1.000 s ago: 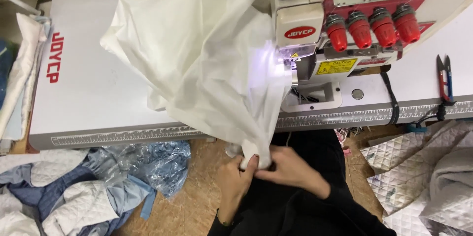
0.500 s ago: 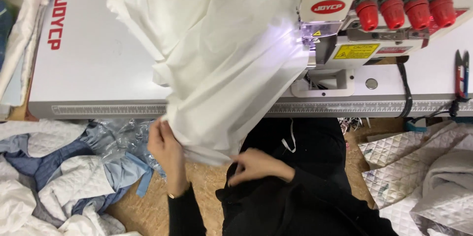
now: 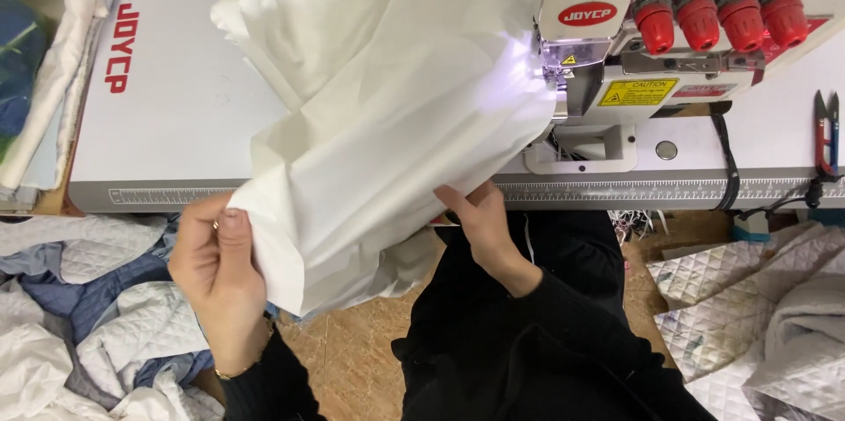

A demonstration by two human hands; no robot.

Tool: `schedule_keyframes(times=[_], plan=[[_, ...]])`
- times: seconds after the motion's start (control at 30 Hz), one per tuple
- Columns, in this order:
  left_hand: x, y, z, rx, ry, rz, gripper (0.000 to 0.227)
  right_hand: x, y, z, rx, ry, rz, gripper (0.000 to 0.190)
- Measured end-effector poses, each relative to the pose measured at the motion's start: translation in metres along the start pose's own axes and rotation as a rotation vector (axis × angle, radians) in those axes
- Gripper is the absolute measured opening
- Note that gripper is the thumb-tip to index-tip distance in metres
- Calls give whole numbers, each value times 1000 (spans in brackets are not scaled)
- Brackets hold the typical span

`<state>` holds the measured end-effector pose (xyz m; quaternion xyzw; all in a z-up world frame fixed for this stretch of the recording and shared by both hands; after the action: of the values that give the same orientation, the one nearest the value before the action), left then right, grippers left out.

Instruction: The person is using an industrial overlock machine to finish the edges of white fabric pieces.

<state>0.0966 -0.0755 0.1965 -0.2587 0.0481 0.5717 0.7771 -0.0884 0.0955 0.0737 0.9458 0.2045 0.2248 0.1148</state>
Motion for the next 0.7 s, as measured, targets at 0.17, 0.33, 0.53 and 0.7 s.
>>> schedule_keyframes(times=[0.17,0.33,0.53,0.7], plan=[[-36,1,7,-94,162,21,19,-11,-5,71,197,106,-114,12],[-84,14,-29,-190,320,28,28,22,-42,91,455,-96,-232,16],[-84,38,-69,-301,310,74,18,58,-94,58,324,-281,-446,17],[-32,71,-92,-641,364,177,19,35,-125,88,288,-56,41,26]])
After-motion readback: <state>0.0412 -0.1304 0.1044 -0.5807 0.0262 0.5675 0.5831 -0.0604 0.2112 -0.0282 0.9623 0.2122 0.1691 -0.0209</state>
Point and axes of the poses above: each hand's wrist, its own x-axis away from the middle knuckle, its own y-axis out of the palm, z = x × y, the point moved 2 cm from there along -x, towards the middle knuckle, and after that the axes turned 10 degrees about z, right-handed, at the moved point
